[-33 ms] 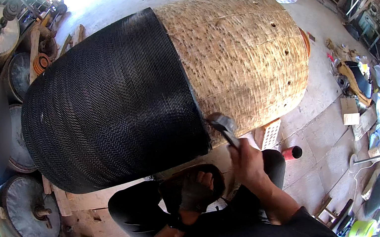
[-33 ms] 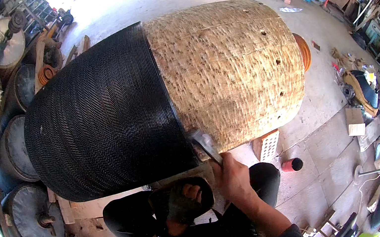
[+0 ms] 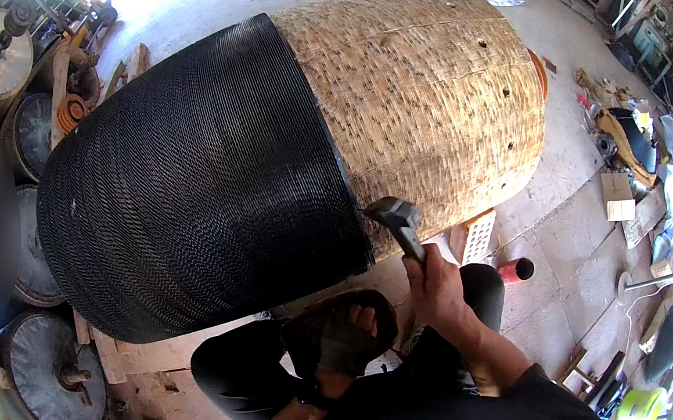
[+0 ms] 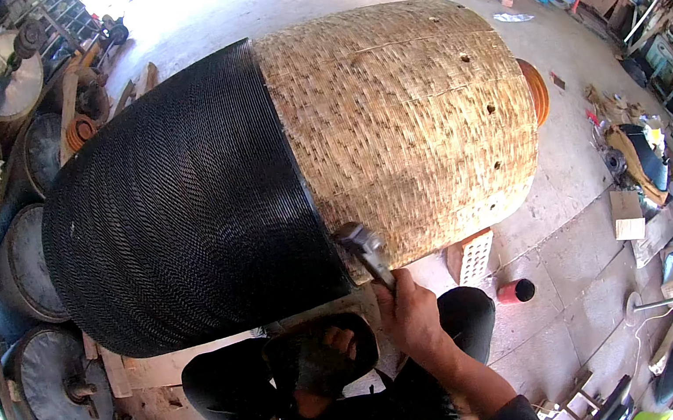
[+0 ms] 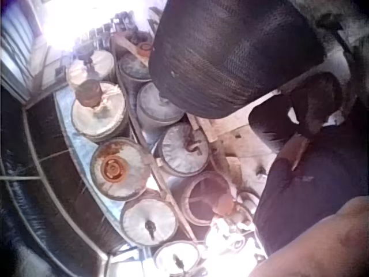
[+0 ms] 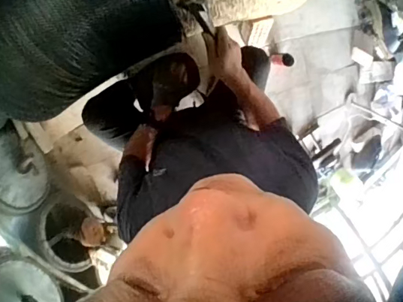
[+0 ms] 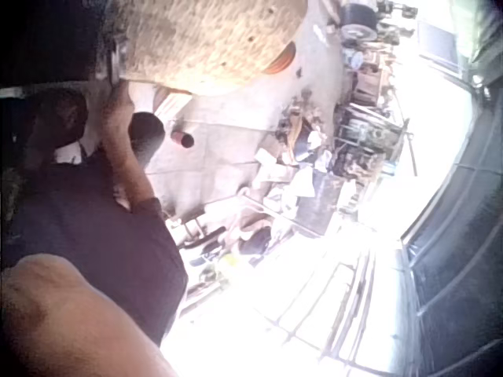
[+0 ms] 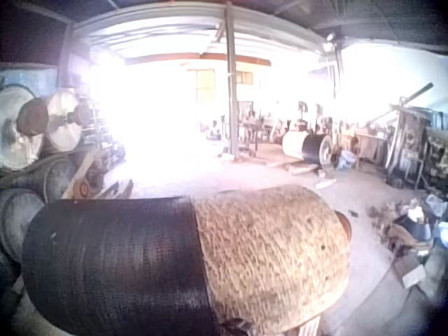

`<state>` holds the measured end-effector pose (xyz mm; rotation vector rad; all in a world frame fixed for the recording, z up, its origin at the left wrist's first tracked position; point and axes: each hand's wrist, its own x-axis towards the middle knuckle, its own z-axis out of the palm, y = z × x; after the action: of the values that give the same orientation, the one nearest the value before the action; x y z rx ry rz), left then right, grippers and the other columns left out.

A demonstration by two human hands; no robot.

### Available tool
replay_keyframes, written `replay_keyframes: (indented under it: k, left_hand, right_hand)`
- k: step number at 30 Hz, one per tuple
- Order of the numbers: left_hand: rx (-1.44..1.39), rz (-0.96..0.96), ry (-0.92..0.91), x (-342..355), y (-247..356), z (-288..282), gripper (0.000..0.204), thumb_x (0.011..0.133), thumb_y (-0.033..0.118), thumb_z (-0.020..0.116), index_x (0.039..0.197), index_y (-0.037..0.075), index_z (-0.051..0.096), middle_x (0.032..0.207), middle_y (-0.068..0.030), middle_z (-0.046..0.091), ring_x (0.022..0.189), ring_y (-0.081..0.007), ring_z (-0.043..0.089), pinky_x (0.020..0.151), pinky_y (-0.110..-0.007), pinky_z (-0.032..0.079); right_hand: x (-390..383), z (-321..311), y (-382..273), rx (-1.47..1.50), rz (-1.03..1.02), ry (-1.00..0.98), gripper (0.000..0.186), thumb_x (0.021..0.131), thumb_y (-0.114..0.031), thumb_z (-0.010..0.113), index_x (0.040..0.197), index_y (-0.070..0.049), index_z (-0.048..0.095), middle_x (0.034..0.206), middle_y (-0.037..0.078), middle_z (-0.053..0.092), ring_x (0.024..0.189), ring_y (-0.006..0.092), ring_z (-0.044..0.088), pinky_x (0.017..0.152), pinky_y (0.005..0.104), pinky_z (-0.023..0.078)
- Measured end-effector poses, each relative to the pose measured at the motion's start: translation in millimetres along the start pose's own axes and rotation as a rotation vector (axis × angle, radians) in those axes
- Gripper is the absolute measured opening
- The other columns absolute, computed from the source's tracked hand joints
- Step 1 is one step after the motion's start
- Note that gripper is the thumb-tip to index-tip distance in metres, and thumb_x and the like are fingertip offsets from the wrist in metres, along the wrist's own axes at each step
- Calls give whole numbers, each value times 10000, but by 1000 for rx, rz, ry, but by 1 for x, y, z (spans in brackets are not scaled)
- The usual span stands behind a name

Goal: The person hammers small pins into the edge of a large drum covered in woven black material and wood. They use a hammer in their right hand while their left hand, wearing a fingerless glove, holds the pins against the drum surface.

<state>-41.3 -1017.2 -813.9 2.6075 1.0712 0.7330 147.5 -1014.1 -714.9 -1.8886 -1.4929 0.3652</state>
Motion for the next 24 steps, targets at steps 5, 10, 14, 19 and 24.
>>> replay_keyframes:
  k: [5, 10, 14, 19, 24]
  left_hand:
    - [-110, -45, -176, -8, 0, 11, 307, 840, 226, 677, 1094, 60, 634, 1089, -152, 598, 1026, -347, 585, 884, -498, 486]
    - [-67, 43, -428, 8, -6, 4, 315, 876, 260, 627, 1118, 59, 629, 1118, -158, 599, 1101, -339, 553, 916, -482, 477]
    - [10, 90, -345, -1, -12, 26, 355, 902, 266, 586, 1186, 56, 616, 1197, -172, 591, 1165, -332, 535, 975, -466, 453]
    - [22, 21, -574, 11, 1, 3, 460, 942, 268, 517, 1340, 41, 549, 1373, -202, 528, 1299, -325, 476, 1081, -455, 389]
    - [136, 107, -290, 5, -3, 28, 279, 892, 153, 555, 1103, 12, 670, 1044, -156, 663, 1011, -321, 613, 834, -455, 511]
  right_hand:
    - [-28, -14, 0, 252, -245, 225, 196, 940, -60, 526, 1096, 53, 566, 795, 195, 646, 656, 372, 658, 616, 415, 523]
    - [-9, 0, -7, -24, -40, 114, 191, 951, -122, 589, 1049, 37, 549, 797, 266, 643, 742, 468, 658, 632, 454, 522]
    - [-23, -2, -8, 257, -114, 208, 176, 1000, -135, 524, 966, 37, 527, 648, 107, 514, 540, 212, 525, 504, 371, 414]
    - [-19, 1, 2, 109, -276, 307, 171, 977, -121, 546, 1043, 35, 528, 706, 206, 589, 634, 399, 606, 552, 429, 480]
    - [-19, 6, -3, 130, 27, 140, 191, 980, -167, 589, 1004, 21, 559, 720, 232, 613, 654, 407, 661, 571, 424, 499]
